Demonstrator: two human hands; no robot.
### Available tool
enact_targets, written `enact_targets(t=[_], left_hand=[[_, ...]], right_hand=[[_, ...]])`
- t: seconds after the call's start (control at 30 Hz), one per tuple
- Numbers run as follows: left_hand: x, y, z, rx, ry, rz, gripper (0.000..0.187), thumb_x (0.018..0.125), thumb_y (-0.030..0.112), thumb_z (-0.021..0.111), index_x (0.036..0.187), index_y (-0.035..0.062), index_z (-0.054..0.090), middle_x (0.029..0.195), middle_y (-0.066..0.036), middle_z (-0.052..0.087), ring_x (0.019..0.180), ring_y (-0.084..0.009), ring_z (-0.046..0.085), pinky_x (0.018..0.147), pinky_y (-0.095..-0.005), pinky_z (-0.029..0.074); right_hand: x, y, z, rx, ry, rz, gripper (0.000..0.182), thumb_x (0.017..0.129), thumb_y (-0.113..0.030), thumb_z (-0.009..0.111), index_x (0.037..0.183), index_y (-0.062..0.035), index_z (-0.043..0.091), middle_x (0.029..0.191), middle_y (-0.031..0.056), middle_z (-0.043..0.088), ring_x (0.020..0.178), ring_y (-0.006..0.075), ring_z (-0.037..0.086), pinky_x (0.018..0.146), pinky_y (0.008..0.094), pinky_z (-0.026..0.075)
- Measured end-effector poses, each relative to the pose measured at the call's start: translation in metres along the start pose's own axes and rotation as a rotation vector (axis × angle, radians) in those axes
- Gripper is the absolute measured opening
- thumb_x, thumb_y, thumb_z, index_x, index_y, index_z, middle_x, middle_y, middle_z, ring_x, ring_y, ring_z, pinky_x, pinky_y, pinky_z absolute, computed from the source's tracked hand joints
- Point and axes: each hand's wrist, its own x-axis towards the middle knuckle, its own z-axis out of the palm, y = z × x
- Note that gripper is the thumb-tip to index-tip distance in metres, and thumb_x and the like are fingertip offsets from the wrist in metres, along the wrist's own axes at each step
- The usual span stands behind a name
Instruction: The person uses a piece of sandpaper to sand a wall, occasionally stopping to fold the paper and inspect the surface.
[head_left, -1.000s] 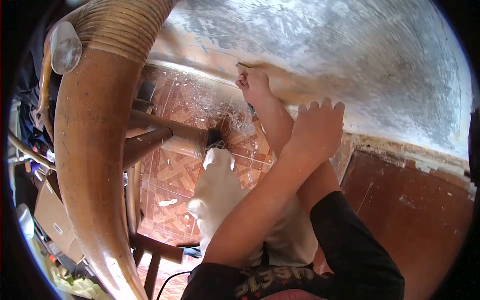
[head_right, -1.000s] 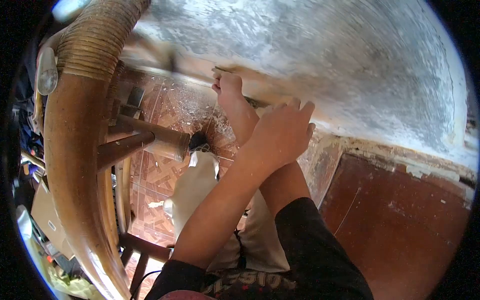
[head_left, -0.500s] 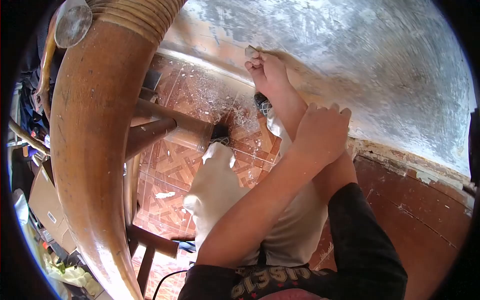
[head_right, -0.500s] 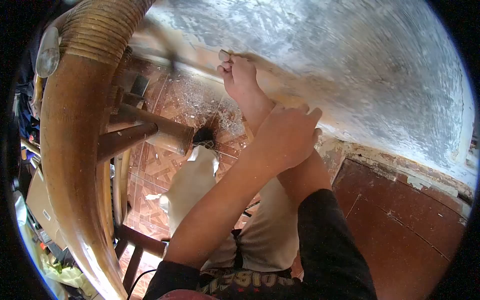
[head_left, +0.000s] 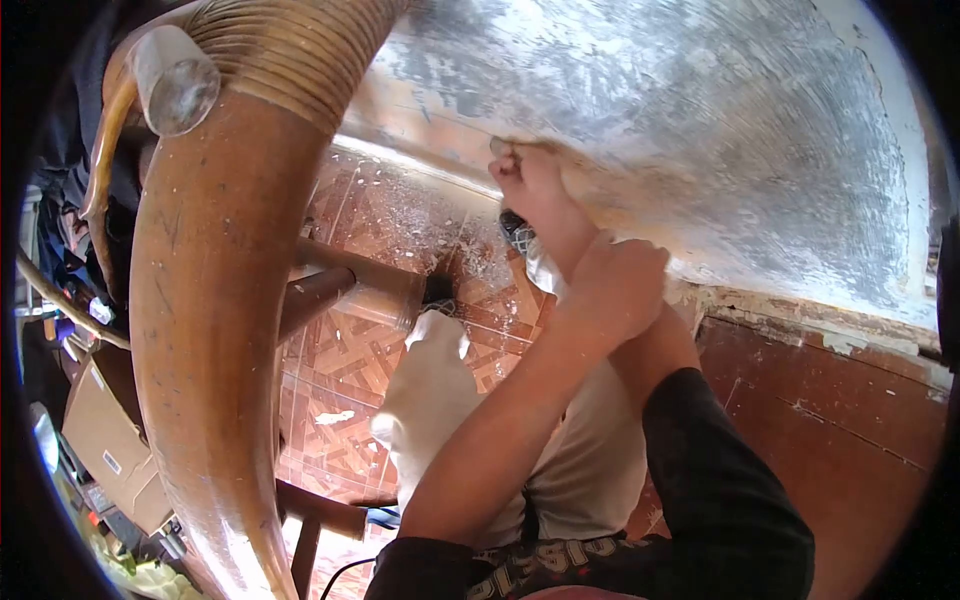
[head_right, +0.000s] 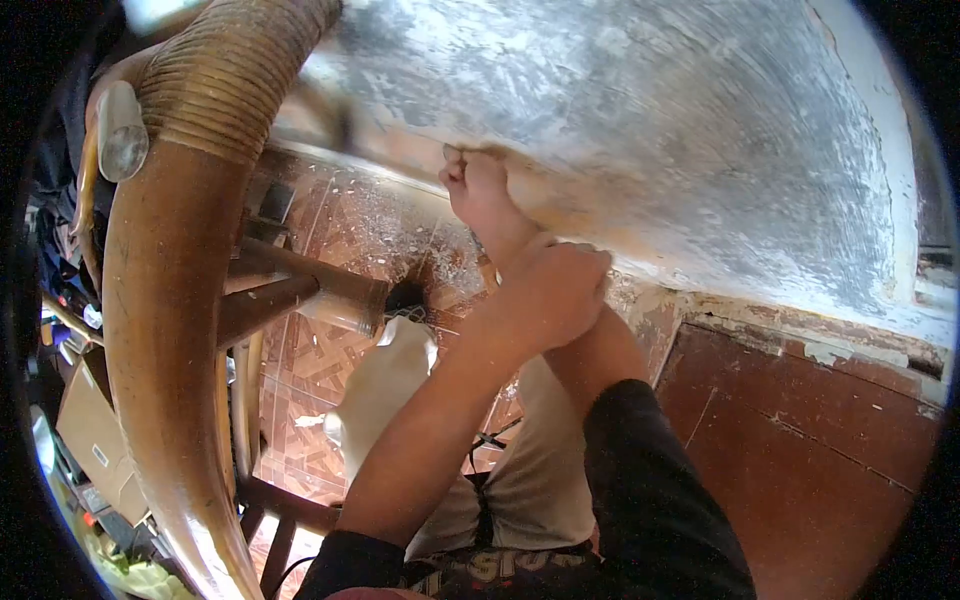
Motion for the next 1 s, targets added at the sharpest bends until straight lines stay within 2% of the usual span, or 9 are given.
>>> enact_targets(t=[0.13,0.17,0.27,0.33,0.4,0.47,0.6,0.8,1.0], left_hand=[[0.000,0.007,0.005,-0.105,0.109,0.066,0.017,0.087,0.017,0.051,0.083,0.0031,0.060,0.083,-0.018,0.065,0.086,-0.0365,0.062,0.075,-0.0477,0.047],[0.002,0.007,0.005,-0.122,0.068,0.037,0.017,0.087,0.017,0.051,0.083,0.0026,0.059,0.083,-0.018,0.064,0.087,-0.0371,0.061,0.077,-0.0474,0.046],[-0.001,0.004,0.010,-0.063,0.134,0.146,0.018,0.088,0.017,0.051,0.084,0.0016,0.059,0.084,-0.019,0.064,0.088,-0.0387,0.060,0.079,-0.0492,0.045],[0.001,0.007,-0.001,-0.121,0.074,0.102,0.018,0.088,0.017,0.051,0.085,0.0014,0.059,0.085,-0.019,0.064,0.088,-0.0388,0.060,0.080,-0.0493,0.045],[0.000,0.012,-0.006,-0.195,0.001,0.076,0.018,0.088,0.017,0.051,0.086,0.0013,0.058,0.086,-0.020,0.063,0.089,-0.0390,0.060,0.081,-0.0494,0.044],[0.000,0.008,0.001,-0.102,0.032,0.028,0.018,0.088,0.017,0.051,0.086,0.0012,0.058,0.086,-0.020,0.063,0.087,-0.0387,0.060,0.081,-0.0479,0.044],[0.000,0.000,0.006,-0.036,0.103,0.125,0.018,0.088,0.017,0.051,0.086,0.0015,0.059,0.089,-0.019,0.063,0.090,-0.0374,0.060,0.082,-0.0473,0.043],[-0.002,0.008,0.004,-0.023,-0.031,-0.004,0.018,0.089,0.018,0.051,0.088,0.0020,0.059,0.095,-0.017,0.063,0.096,-0.0346,0.059,0.083,-0.0486,0.042],[0.000,0.014,-0.012,-0.120,-0.099,0.023,0.021,0.090,0.021,0.051,0.096,0.0030,0.061,0.098,-0.017,0.062,0.099,-0.0343,0.058,0.089,-0.0463,0.042]], right_hand=[[-0.025,-0.009,0.006,-0.082,-0.283,-0.011,0.014,0.095,-0.001,0.034,0.094,0.0041,0.047,0.073,0.0062,0.045,0.060,0.0139,0.036,0.061,0.0303,0.036],[-0.006,-0.004,-0.011,-0.006,-0.235,0.155,0.017,0.094,0.000,0.033,0.097,0.0061,0.049,0.073,0.0063,0.046,0.059,0.0138,0.035,0.062,0.0302,0.036],[0.001,-0.010,-0.010,-0.070,-0.088,0.102,0.028,0.094,0.001,0.032,0.111,0.0128,0.051,0.073,0.0065,0.047,0.058,0.0138,0.035,0.064,0.0295,0.036],[-0.007,-0.015,-0.003,-0.041,-0.249,0.127,0.029,0.092,0.001,0.032,0.112,0.0134,0.050,0.071,0.0066,0.045,0.058,0.0144,0.035,0.064,0.0294,0.037],[-0.021,-0.016,0.004,-0.054,-0.325,0.027,0.018,0.091,0.001,0.033,0.094,0.0074,0.050,0.069,0.0063,0.044,0.057,0.0148,0.034,0.062,0.0297,0.035],[-0.021,-0.011,0.002,-0.178,-0.296,-0.046,0.027,0.089,0.005,0.035,0.110,0.0152,0.049,0.066,0.0032,0.044,0.055,0.0121,0.035,0.064,0.0296,0.036],[-0.010,-0.010,0.007,-0.055,-0.256,0.100,0.010,0.088,0.006,0.038,0.085,0.0064,0.047,0.067,0.0055,0.046,0.055,0.0136,0.035,0.064,0.0299,0.037],[0.001,0.008,-0.011,-0.058,-0.267,0.062,0.034,0.092,0.002,0.037,0.121,0.0176,0.047,0.071,0.0029,0.042,0.058,0.0116,0.033,0.067,0.0311,0.037],[-0.022,0.001,0.011,-0.053,-0.366,-0.019,0.014,0.091,0.003,0.035,0.089,0.0022,0.049,0.071,0.0023,0.041,0.057,0.0130,0.032,0.069,0.0310,0.037]])
